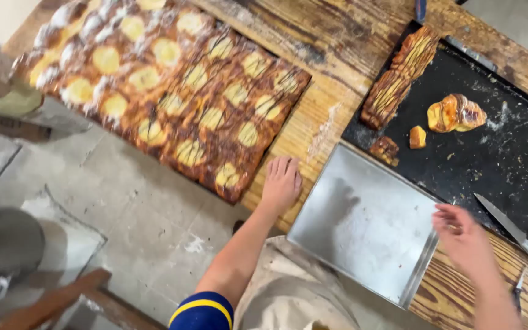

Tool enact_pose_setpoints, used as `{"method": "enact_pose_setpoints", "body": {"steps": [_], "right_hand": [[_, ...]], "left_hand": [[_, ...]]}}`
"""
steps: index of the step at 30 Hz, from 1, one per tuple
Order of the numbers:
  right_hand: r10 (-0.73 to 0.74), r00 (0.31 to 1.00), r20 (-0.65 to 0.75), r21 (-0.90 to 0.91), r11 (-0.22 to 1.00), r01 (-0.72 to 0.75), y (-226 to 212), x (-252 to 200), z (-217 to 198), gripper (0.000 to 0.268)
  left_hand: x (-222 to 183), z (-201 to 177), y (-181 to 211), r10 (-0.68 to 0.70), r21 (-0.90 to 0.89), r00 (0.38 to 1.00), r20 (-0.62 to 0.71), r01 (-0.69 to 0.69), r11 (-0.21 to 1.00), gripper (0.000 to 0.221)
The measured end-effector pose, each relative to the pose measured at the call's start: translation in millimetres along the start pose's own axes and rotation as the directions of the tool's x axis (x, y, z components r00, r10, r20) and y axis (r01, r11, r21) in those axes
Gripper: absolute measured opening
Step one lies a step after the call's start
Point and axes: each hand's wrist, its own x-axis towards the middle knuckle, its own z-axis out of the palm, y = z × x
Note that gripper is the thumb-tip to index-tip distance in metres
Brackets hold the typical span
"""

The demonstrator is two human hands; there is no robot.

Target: Slicing a large sheet of baked pastry into portions and transferring them to a smaller tray using a spatula.

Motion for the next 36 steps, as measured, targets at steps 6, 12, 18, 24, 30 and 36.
{"method": "enact_pose_setpoints", "body": {"steps": [6, 12, 18, 24, 30, 36], "right_hand": [[-0.694, 0.668, -0.268, -0.215, 0.719, 0.661, 42.2, 205.0, -45.1, 0.036], [-0.638, 0.711, -0.295, -0.283, 0.769, 0.573, -125.7, 392.3, -96.0, 0.061], [-0.433, 0.868, -0.243, -0.293, 0.886, 0.36, -223.9, 551.7, -93.2, 0.061], [-0.471, 0.852, -0.23, -0.101, 0.882, 0.461, -251.1, 700.4, -51.2, 0.046], [-0.434, 0.808, -0.398, -0.224, 0.9, 0.373, -248.3, 679.9, -57.9, 0.049], [-0.286, 0.38, -0.88, 0.049, 0.74, 0.671, -209.8, 718.0, -115.9, 0.042]], "left_hand": [[-29.5, 42.5, 6.1, -0.08, 0.058, 0.977, 0.2, 0.07, 0.996, 0.051], [-32.2, 45.8, 3.3, -0.258, 0.179, 0.866, 0.428, 0.199, 0.963, 0.049], [-68.4, 72.7, -20.8, -0.101, 0.229, 0.954, 0.281, 0.035, 0.973, 0.068], [-49.3, 56.6, -6.6, -0.103, 0.256, 0.978, 0.181, 0.054, 0.965, 0.057], [-60.5, 59.2, -9.7, -0.147, 0.262, 0.95, 0.274, 0.073, 0.962, 0.062], [-75.4, 68.5, -16.1, -0.169, 0.299, 0.936, 0.308, 0.073, 0.952, 0.067]]}}
